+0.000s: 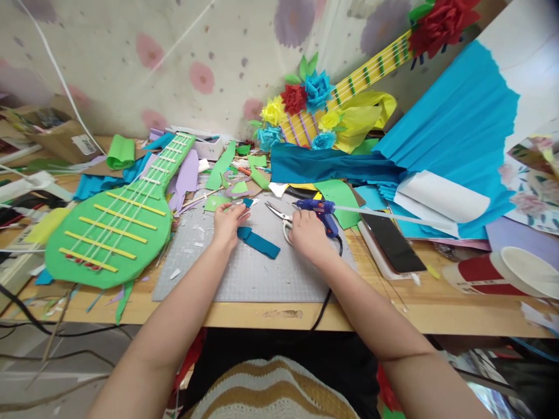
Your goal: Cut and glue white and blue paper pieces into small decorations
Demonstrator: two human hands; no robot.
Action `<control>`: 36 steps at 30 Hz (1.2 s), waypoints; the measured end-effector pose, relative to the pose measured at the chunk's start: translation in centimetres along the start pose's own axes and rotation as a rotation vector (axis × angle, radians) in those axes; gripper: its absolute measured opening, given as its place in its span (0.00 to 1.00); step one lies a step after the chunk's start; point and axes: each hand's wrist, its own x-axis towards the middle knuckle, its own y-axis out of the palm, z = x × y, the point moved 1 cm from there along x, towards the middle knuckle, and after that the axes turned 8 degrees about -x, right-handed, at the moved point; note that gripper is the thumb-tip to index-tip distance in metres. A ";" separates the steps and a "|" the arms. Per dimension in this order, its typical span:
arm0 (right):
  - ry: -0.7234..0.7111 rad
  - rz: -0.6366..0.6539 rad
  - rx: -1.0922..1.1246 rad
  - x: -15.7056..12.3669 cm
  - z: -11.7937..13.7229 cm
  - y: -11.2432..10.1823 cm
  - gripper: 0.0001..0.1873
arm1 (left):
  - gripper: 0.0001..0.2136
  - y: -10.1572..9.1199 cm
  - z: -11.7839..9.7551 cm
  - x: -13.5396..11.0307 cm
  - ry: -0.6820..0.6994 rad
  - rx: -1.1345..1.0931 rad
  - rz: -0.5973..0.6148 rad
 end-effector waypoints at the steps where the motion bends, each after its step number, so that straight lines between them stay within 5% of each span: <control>1: 0.014 0.017 0.004 0.0 0.1 0.0 0.13 | 0.18 0.0 0.0 0.0 0.006 0.010 -0.006; 7: 0.030 0.085 0.136 0.2 -0.6 0.4 0.14 | 0.18 -0.1 0.1 0.0 0.071 0.099 0.005; 15: -0.022 -0.027 0.871 0.5 -1.9 1.7 0.17 | 0.18 -0.1 0.0 0.0 0.047 0.147 0.032; 21: -0.127 -0.161 0.638 0.2 -1.9 0.5 0.21 | 0.21 0.0 0.0 -0.2 0.034 0.145 0.095; 28: -0.188 -0.025 0.387 -0.1 -2.1 0.4 0.24 | 0.22 -0.1 0.7 -0.4 0.005 0.137 0.154; 36: -0.204 -0.018 0.331 0.0 -1.9 0.8 0.23 | 0.20 -0.5 1.2 -0.4 -0.019 0.153 0.212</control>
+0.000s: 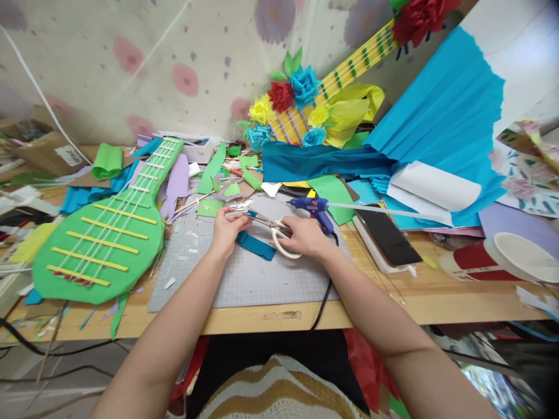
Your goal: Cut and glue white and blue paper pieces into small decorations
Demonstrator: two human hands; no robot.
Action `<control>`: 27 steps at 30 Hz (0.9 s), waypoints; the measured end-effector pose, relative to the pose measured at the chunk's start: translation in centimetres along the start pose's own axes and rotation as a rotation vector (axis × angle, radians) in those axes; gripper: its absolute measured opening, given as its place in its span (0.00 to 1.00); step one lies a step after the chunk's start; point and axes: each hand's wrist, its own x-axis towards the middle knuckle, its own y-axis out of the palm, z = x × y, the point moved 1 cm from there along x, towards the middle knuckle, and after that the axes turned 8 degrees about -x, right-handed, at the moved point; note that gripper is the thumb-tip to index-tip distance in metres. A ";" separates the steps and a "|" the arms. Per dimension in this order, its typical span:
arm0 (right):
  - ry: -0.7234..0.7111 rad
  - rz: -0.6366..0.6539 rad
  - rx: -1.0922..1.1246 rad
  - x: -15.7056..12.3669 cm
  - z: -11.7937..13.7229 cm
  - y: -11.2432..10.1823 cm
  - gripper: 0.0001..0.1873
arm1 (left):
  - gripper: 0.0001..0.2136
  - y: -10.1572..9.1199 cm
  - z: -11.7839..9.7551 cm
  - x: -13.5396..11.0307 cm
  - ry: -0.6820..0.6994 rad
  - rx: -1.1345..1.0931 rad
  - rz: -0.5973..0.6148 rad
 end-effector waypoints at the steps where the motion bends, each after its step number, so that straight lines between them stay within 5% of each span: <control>1: -0.010 -0.006 0.004 0.0 0.0 0.0 0.22 | 0.20 0.0 0.0 0.0 -0.004 -0.004 -0.002; 27: -0.036 -0.004 0.127 0.0 -0.2 0.2 0.23 | 0.21 0.1 -0.3 -0.1 -0.050 -0.044 -0.051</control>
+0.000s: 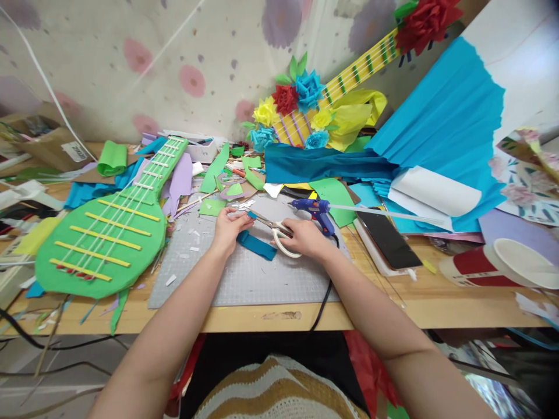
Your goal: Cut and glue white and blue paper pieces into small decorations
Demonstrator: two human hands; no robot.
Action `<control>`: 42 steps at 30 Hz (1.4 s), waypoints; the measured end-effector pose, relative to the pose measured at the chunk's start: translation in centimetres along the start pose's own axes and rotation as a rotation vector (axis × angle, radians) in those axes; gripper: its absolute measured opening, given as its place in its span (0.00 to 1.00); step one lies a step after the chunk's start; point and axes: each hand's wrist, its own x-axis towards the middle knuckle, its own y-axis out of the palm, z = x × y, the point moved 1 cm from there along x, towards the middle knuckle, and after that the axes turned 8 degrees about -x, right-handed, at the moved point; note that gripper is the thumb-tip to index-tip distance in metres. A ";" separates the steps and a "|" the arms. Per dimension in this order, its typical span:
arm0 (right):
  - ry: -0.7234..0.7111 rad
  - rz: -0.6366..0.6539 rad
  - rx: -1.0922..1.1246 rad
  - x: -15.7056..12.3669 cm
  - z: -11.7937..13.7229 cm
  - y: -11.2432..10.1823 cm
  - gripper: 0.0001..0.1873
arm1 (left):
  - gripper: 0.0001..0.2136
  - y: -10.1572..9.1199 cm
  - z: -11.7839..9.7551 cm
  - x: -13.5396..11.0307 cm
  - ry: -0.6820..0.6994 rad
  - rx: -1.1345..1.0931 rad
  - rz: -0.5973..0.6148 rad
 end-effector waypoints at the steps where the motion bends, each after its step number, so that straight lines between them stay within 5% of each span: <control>1: 0.000 0.002 -0.001 0.0 0.0 0.0 0.23 | 0.22 0.0 0.0 0.0 -0.001 0.001 -0.002; 26: 0.040 -0.021 -0.046 0.2 0.1 0.1 0.23 | 0.23 -0.1 0.1 -0.1 0.069 0.055 0.070; 34: 0.305 -0.082 -0.145 0.8 -0.3 0.5 0.17 | 0.20 -0.2 -0.2 0.1 0.116 0.060 0.071; 42: 0.296 -0.148 -0.143 1.9 0.3 1.2 0.18 | 0.19 -0.1 -0.4 0.2 0.157 0.040 0.077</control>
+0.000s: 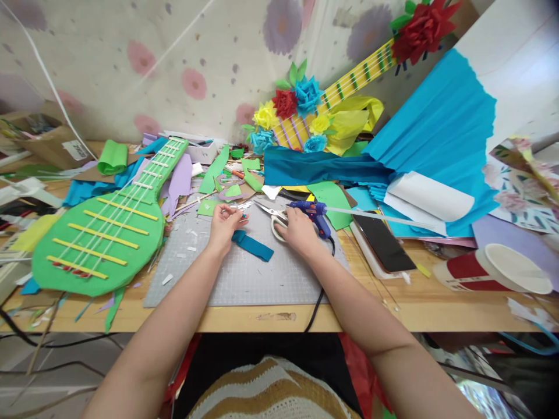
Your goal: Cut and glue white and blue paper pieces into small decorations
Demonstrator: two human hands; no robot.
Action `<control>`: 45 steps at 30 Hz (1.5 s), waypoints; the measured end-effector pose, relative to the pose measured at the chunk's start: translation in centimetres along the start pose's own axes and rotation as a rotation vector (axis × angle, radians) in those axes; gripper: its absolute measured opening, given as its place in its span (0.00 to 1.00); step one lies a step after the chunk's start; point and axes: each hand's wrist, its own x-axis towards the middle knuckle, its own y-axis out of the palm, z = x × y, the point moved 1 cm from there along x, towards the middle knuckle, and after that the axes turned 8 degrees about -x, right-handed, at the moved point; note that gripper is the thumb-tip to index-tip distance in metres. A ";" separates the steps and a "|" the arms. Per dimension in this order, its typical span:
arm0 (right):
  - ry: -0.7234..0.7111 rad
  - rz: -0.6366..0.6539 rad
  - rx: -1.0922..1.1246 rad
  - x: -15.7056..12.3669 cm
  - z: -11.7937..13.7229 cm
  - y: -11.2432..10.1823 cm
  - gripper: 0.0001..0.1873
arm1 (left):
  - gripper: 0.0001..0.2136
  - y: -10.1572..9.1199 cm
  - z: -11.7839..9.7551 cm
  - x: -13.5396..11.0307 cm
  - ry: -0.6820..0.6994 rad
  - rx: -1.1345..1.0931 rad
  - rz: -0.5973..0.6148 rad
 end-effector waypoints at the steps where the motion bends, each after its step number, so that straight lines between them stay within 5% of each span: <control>1: -0.011 -0.011 0.003 0.1 0.0 0.1 0.19 | 0.18 0.0 0.0 0.0 0.008 0.008 0.004; 10: -0.244 -0.245 0.311 -0.2 0.9 -0.1 0.13 | 0.19 -0.1 0.4 0.0 0.002 0.005 0.121; 15: -0.313 -0.146 0.386 -0.5 1.8 0.2 0.08 | 0.22 0.2 0.7 -0.3 -0.042 0.031 0.174; 24: -0.307 -0.211 0.344 -0.4 1.4 0.5 0.09 | 0.26 0.4 0.9 -0.6 -0.012 0.094 0.237; 35: -0.326 -0.136 0.297 -0.7 1.8 0.4 0.08 | 0.27 0.7 1.2 -0.5 0.130 0.156 0.205; 40: -0.302 -0.133 0.283 -0.9 1.8 0.2 0.09 | 0.30 0.8 1.7 -0.5 0.075 0.142 0.165; 45: -0.247 -0.110 0.288 -0.9 1.5 0.1 0.10 | 0.22 0.8 1.8 -0.3 0.026 0.053 0.114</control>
